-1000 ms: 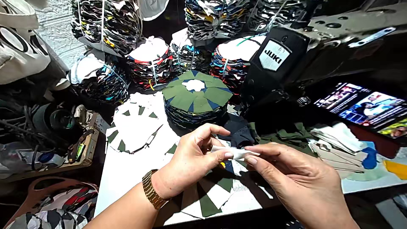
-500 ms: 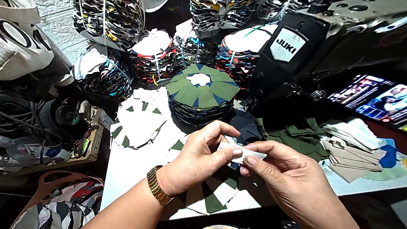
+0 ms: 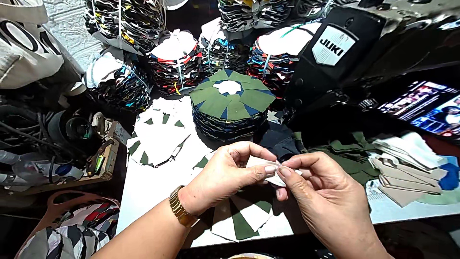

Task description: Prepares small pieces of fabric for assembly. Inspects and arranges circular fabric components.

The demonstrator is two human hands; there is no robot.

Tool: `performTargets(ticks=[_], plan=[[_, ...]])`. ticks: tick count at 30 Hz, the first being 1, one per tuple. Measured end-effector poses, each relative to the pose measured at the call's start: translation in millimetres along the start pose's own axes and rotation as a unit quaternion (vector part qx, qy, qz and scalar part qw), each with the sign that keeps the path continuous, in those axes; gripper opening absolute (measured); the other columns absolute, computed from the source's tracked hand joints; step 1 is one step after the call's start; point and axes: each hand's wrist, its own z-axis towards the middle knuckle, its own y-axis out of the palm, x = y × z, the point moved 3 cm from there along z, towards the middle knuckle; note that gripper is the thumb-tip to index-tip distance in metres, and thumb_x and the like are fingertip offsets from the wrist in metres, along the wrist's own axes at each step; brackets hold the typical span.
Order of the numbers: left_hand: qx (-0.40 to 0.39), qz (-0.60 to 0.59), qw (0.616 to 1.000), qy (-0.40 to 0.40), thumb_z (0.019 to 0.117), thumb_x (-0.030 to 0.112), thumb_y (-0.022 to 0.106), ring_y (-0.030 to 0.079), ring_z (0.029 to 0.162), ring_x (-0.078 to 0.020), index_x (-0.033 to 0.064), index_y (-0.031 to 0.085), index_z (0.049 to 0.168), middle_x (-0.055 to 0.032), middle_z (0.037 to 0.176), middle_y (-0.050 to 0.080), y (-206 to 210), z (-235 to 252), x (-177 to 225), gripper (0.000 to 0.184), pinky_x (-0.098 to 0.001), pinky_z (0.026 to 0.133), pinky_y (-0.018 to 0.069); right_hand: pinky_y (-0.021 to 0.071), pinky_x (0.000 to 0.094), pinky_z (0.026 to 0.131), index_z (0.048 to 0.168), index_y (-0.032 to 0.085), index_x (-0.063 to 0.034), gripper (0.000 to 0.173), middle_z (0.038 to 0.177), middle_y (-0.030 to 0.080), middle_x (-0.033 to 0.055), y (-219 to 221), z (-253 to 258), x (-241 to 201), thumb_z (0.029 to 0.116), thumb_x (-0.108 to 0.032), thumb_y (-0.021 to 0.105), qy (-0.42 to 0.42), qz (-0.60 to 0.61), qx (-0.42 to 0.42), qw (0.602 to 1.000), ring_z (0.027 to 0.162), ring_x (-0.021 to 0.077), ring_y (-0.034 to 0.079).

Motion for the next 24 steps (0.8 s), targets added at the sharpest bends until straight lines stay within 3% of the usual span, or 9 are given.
performTargets(ticks=[3,7,9,12,14,17,19,24], plan=[[0.010,-0.012,0.999,-0.029,0.0947,-0.007,0.065,0.069,0.081,-0.0132,0.0004,0.062,0.126,-0.0127,0.099,0.072,4,-1,-2,0.032,-0.0271,0.076,0.0595,0.0543,0.0173,0.046,0.104,0.061,-0.0165,0.004,0.073,0.066,-0.0037,2,-1,1,0.1009,-0.018,0.063,0.005,-0.012,-0.005,1.000,0.052,0.0051,0.062],[0.043,-0.041,0.997,-0.053,0.0957,0.002,0.067,0.071,0.086,-0.0137,0.0040,0.069,0.114,-0.0099,0.096,0.073,5,-1,-5,0.018,-0.0298,0.082,0.0608,0.0551,0.0189,0.047,0.105,0.058,-0.0120,0.004,0.077,0.066,-0.0038,9,-1,2,0.1041,-0.015,0.058,-0.011,-0.011,-0.022,1.000,0.055,0.0030,0.063],[0.095,-0.056,0.992,-0.058,0.0938,0.004,0.069,0.070,0.079,-0.0107,0.0061,0.073,0.102,-0.0081,0.090,0.073,8,0,-10,0.009,-0.0244,0.073,0.0596,0.0554,0.0191,0.048,0.104,0.058,-0.0076,0.004,0.077,0.067,-0.0013,9,1,4,0.1041,-0.012,0.057,-0.008,0.012,-0.019,1.000,0.057,0.0035,0.064],[0.152,-0.042,0.987,-0.027,0.0926,0.005,0.070,0.061,0.063,-0.0043,0.0079,0.073,0.091,-0.0057,0.080,0.070,8,2,-17,0.004,-0.0162,0.055,0.0500,0.0540,0.0196,0.047,0.100,0.057,-0.0047,0.007,0.073,0.063,0.0006,13,4,4,0.1047,-0.011,0.056,0.011,0.040,-0.031,0.999,0.054,0.0045,0.061],[0.160,-0.021,0.987,-0.002,0.0920,0.006,0.070,0.065,0.065,-0.0067,0.0079,0.073,0.090,-0.0065,0.078,0.070,6,2,-19,0.004,-0.0191,0.059,0.0550,0.0548,0.0192,0.049,0.099,0.058,-0.0041,0.009,0.073,0.061,0.0008,15,4,4,0.1044,-0.011,0.057,0.028,0.060,-0.036,0.997,0.055,0.0040,0.061],[0.162,0.027,0.985,0.043,0.0897,0.010,0.072,0.070,0.070,-0.0109,0.0098,0.073,0.090,-0.0066,0.077,0.072,-1,4,-17,0.000,-0.0247,0.068,0.0607,0.0566,0.0214,0.070,0.102,0.062,-0.0009,0.009,0.085,0.066,0.0044,14,8,6,0.1011,-0.010,0.063,0.041,0.109,-0.056,0.992,0.076,0.0063,0.065],[0.165,0.049,0.983,0.066,0.0885,0.011,0.074,0.069,0.067,-0.0100,0.0115,0.072,0.089,-0.0055,0.076,0.071,-4,3,-14,0.002,-0.0233,0.065,0.0596,0.0571,0.0217,0.077,0.103,0.064,0.0002,0.009,0.093,0.068,0.0053,12,9,6,0.0979,-0.006,0.066,0.050,0.123,-0.071,0.989,0.084,0.0067,0.066],[0.126,0.067,0.986,0.090,0.0866,0.016,0.079,0.070,0.072,-0.0096,0.0118,0.075,0.094,-0.0062,0.082,0.073,-7,4,-12,0.010,-0.0211,0.066,0.0590,0.0561,0.0185,0.068,0.097,0.066,0.0002,0.003,0.087,0.066,0.0046,6,10,5,0.0972,-0.002,0.064,0.039,0.123,-0.043,0.991,0.074,0.0050,0.064]])
